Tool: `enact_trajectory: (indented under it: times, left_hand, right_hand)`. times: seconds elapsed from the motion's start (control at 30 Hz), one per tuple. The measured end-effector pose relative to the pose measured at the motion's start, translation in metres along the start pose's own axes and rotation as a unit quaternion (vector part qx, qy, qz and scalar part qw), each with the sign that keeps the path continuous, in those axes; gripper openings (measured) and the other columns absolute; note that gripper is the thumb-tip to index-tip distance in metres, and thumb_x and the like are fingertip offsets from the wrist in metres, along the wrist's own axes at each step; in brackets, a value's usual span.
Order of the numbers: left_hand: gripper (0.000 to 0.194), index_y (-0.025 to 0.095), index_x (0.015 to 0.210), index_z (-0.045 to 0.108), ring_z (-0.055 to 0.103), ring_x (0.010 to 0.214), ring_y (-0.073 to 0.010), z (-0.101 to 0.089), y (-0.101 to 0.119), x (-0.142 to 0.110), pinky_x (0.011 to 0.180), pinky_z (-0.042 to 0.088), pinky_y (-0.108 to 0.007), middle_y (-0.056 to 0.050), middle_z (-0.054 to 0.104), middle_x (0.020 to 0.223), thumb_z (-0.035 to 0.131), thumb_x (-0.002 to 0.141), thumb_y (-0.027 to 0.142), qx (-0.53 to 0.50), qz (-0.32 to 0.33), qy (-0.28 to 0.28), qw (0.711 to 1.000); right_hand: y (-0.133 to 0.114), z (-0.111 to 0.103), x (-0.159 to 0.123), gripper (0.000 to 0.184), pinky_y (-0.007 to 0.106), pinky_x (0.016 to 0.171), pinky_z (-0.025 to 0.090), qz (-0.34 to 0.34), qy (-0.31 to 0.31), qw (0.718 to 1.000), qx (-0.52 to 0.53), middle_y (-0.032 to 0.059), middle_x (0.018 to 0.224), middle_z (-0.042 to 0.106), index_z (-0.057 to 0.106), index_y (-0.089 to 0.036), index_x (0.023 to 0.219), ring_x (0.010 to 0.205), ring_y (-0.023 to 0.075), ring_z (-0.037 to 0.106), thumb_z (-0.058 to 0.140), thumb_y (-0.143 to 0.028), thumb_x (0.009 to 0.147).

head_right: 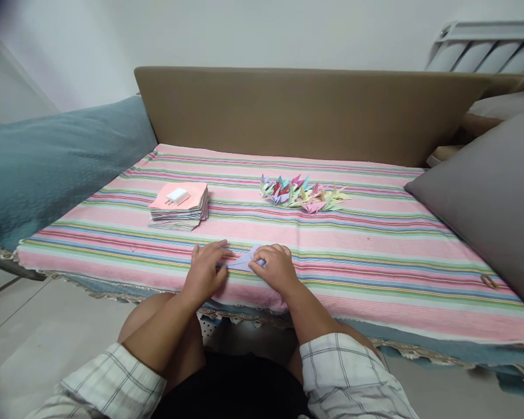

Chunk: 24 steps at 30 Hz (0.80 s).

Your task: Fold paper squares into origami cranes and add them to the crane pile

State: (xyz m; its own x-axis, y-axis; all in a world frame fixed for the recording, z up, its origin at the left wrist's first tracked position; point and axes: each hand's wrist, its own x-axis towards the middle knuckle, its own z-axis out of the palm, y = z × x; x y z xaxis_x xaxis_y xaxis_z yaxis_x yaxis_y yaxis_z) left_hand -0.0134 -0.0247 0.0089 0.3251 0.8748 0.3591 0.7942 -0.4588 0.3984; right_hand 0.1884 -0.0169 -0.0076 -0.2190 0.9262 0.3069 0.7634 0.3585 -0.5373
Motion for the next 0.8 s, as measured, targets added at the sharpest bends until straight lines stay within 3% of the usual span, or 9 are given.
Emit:
enact_trajectory:
  times: [0.07,0.13,0.23,0.33,0.57,0.8]
  left_hand:
    - [0.044,0.024,0.112,0.054,0.039,0.127,-0.0253,0.004,0.01,-0.009,0.109,0.008,-0.056,-0.005,0.053,0.13,0.046,0.073,0.006,0.008,0.093,-0.017,0.996]
    - [0.057,0.02,0.126,0.044,0.032,0.132,-0.0254,0.013,0.018,-0.017,0.11,0.012,-0.053,-0.008,0.047,0.136,0.045,0.07,0.006,0.003,0.17,-0.066,0.983]
    - [0.062,0.011,0.134,0.034,0.031,0.133,-0.0264,0.027,0.021,-0.025,0.109,0.02,-0.05,-0.015,0.04,0.139,0.045,0.073,0.009,0.031,0.186,-0.078,0.979]
    - [0.06,0.01,0.136,0.031,0.028,0.134,-0.0269,0.035,0.017,-0.027,0.109,0.021,-0.049,-0.016,0.037,0.142,0.044,0.078,0.014,0.074,0.202,-0.079,0.973]
    - [0.053,0.014,0.134,0.038,0.026,0.134,-0.0272,0.032,0.016,-0.027,0.109,0.019,-0.047,-0.009,0.033,0.145,0.045,0.082,0.022,0.128,0.217,-0.089,0.964]
    - [0.054,0.015,0.134,0.038,0.028,0.133,-0.0265,0.033,0.016,-0.026,0.109,0.02,-0.046,-0.008,0.036,0.144,0.047,0.082,0.025,0.135,0.217,-0.091,0.962]
  right_hand:
    - [-0.001,0.0,0.0,0.008,0.04,0.086,0.031,0.0,-0.007,1.0,-0.001,-0.0004,0.095,0.068,0.066,-0.026,0.076,0.091,0.0205,0.055,0.062,-0.033,0.076]
    - [0.0,-0.001,0.0,0.008,0.04,0.087,0.032,-0.001,-0.012,1.0,-0.002,0.0004,0.096,0.068,0.066,-0.026,0.077,0.092,0.0209,0.055,0.061,-0.032,0.077]
    - [0.005,-0.004,0.0,0.008,0.04,0.088,0.034,-0.016,-0.01,1.0,0.018,0.002,0.096,0.067,0.066,-0.025,0.081,0.092,0.0208,0.055,0.061,-0.03,0.076]
    - [0.016,-0.011,0.0,0.014,0.038,0.087,0.038,-0.045,-0.001,0.997,0.059,0.0053,0.099,0.063,0.065,-0.022,0.086,0.095,0.0214,0.053,0.061,-0.032,0.077]
    - [0.033,-0.02,-0.001,0.016,0.041,0.092,0.038,-0.005,-0.022,0.998,0.052,0.0071,0.106,0.058,0.064,-0.021,0.078,0.102,0.0223,0.049,0.053,-0.03,0.083]
    - [0.034,-0.02,-0.001,0.011,0.042,0.094,0.036,0.018,-0.022,0.999,0.039,0.0082,0.111,0.056,0.064,-0.02,0.076,0.107,0.0239,0.046,0.06,-0.03,0.078]
